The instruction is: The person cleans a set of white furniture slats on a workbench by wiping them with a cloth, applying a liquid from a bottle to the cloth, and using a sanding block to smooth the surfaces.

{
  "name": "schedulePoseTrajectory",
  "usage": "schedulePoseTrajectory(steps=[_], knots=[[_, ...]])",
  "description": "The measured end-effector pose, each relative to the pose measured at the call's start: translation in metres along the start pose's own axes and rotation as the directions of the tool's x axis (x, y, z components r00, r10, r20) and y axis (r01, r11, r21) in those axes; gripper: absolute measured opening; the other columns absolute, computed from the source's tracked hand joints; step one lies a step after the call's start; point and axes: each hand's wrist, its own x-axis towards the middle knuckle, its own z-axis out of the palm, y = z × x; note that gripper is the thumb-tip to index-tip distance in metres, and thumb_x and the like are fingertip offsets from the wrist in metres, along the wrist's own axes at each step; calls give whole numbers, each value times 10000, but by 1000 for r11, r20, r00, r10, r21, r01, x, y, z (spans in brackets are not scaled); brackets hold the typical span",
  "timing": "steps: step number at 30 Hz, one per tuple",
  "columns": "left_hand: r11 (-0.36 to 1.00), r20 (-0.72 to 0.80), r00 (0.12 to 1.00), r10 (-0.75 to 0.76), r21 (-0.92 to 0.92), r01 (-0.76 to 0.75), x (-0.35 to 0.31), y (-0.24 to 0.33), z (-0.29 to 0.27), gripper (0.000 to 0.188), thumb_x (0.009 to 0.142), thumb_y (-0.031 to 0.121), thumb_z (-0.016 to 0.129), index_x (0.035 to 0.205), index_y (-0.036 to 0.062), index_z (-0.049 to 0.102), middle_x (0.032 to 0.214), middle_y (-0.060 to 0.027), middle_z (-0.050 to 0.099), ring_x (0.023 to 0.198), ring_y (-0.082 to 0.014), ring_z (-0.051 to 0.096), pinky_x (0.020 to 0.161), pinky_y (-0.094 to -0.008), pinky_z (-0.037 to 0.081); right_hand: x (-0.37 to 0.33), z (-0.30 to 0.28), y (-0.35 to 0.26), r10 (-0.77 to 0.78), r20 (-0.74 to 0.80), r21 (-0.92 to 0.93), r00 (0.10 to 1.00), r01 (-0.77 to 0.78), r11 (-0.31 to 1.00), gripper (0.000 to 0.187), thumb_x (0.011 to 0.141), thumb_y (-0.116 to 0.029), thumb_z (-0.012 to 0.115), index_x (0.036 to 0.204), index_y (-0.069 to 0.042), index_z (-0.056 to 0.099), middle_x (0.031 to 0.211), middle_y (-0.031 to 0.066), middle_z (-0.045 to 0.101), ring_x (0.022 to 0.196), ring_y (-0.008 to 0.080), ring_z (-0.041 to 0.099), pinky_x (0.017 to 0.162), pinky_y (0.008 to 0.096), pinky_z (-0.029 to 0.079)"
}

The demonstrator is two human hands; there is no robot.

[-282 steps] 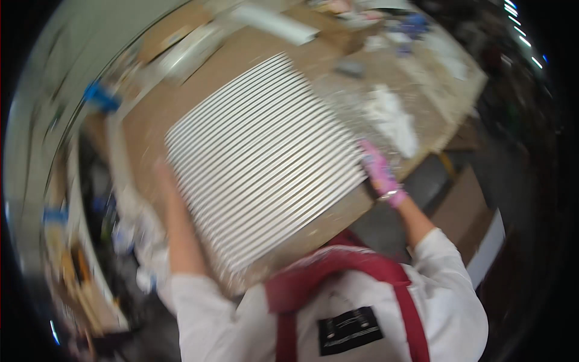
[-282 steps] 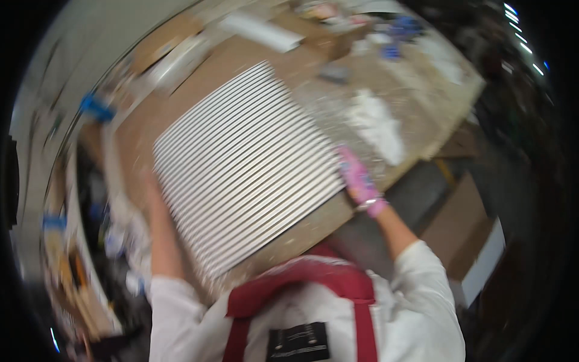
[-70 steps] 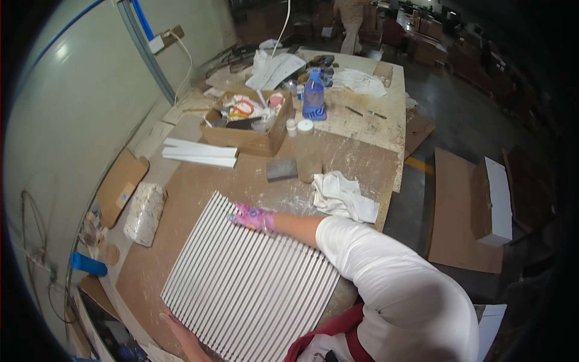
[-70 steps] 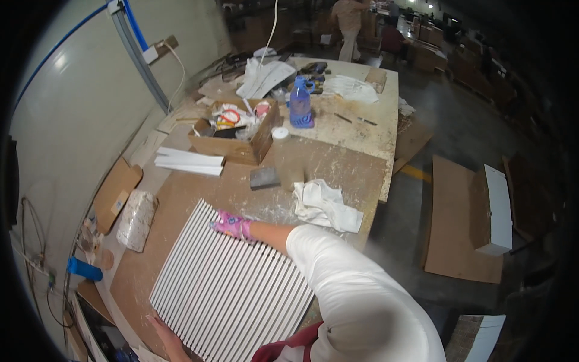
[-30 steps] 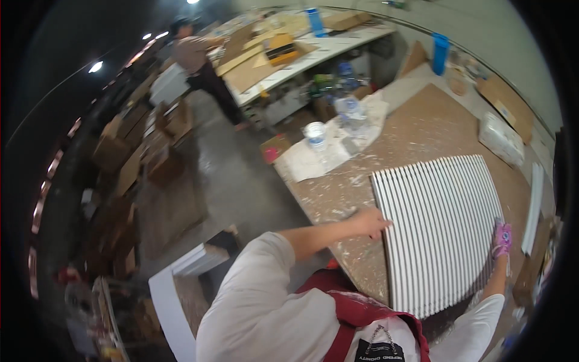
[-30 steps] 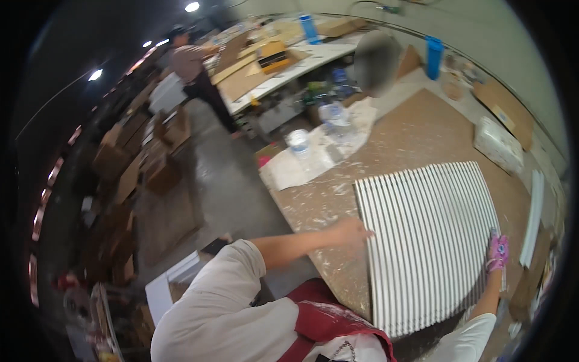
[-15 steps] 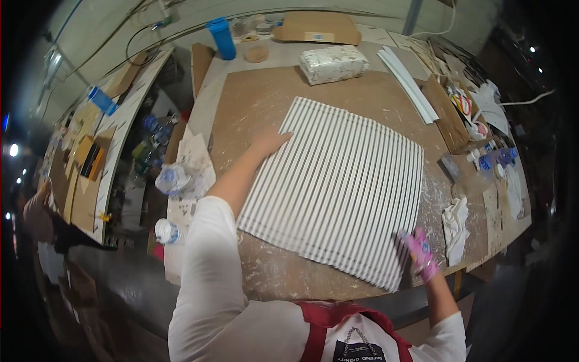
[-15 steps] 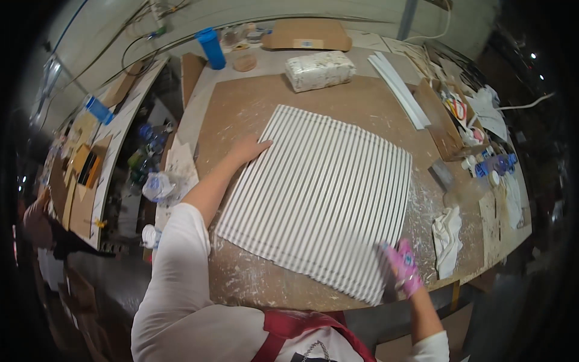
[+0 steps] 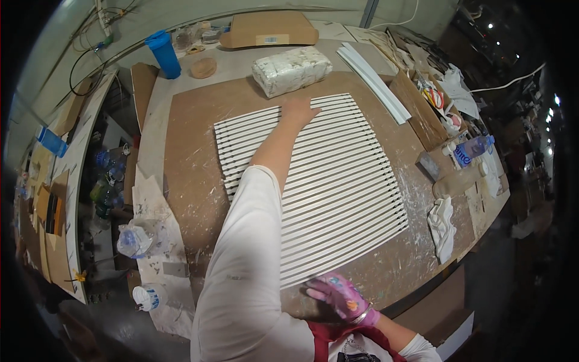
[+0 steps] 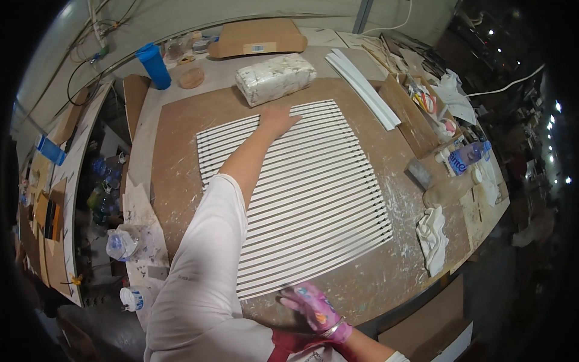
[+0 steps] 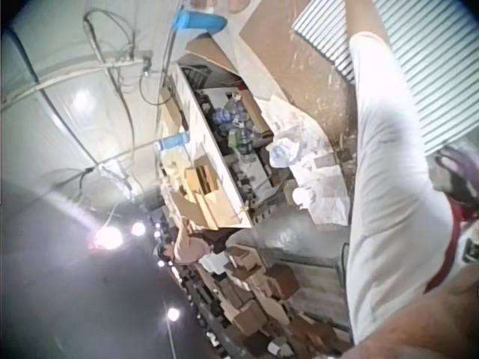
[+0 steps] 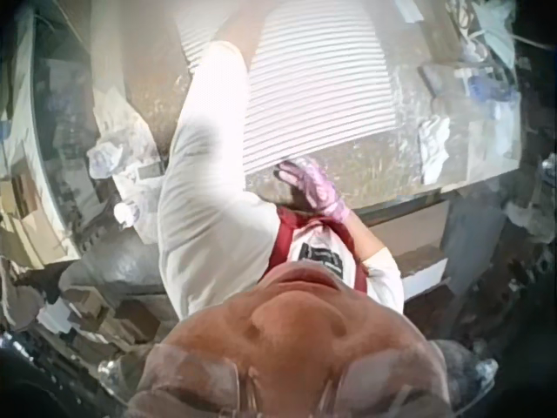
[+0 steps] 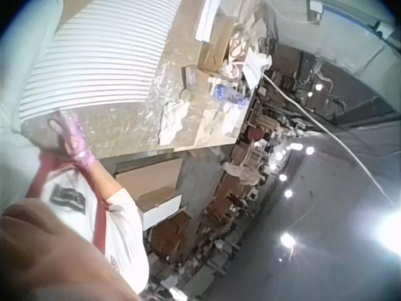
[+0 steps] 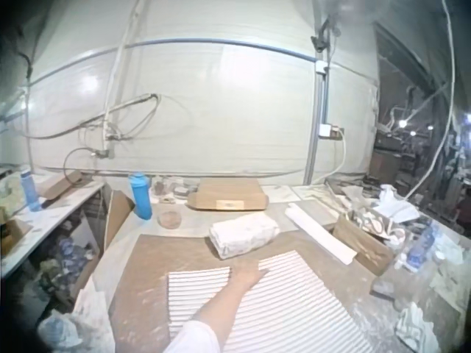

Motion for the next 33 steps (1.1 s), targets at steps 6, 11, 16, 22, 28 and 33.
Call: schedulePoseTrajectory(steps=[6,11,16,22,28,33], knots=[[993,-229,967,115,22,-113,-2,-12,1,503,907,487,502,1200,89,598,1158,-168,603,1100,-342,562,926,-468,425,1,-5,-58,364,53,-225,930,-344,911,572,938,-301,557,1395,-8,378,1360,154,480,1276,304,461,1068,444,375],[990,-185,973,-136,-60,127,-67,-117,-65,427,920,404,515,1156,58,597,1188,-156,573,1075,-346,561,914,-466,436,47,-5,-204,-80,169,-940,982,185,288,505,905,-425,533,1223,-36,580,1265,118,570,1189,245,521,1003,376,423],[981,-350,919,-182,-123,147,-89,-144,-80,486,911,374,548,1280,59,524,1240,-175,548,1089,-345,557,949,-440,429,178,-3,-292,-488,342,-916,803,169,-363,616,927,-452,489,1401,-67,407,1439,177,416,1348,341,367,1115,408,305],[982,-421,897,-133,-181,61,3,-109,-74,591,899,403,563,1361,49,454,1392,-223,430,1276,-363,425,1060,-417,346,337,10,-326,-455,571,-664,683,58,-746,588,944,-468,433,1403,-102,394,1449,150,399,1380,329,308,1143,444,214],[972,-432,877,-207,-193,135,92,-137,-39,643,921,497,459,1395,65,423,1481,-251,299,1334,-395,330,1095,-414,299,366,1,-283,-388,501,-603,774,-10,-797,583,944,-496,417,1410,-146,390,1440,103,393,1375,295,305,1130,507,176],[943,-261,944,-203,-313,117,81,-109,-40,729,882,566,493,1397,57,413,1332,-259,392,1266,-396,385,1069,-400,321,368,-16,-290,-427,490,-629,760,-30,-776,597,949,-493,396,1413,-118,386,1436,110,404,1381,281,300,1147,471,154]])
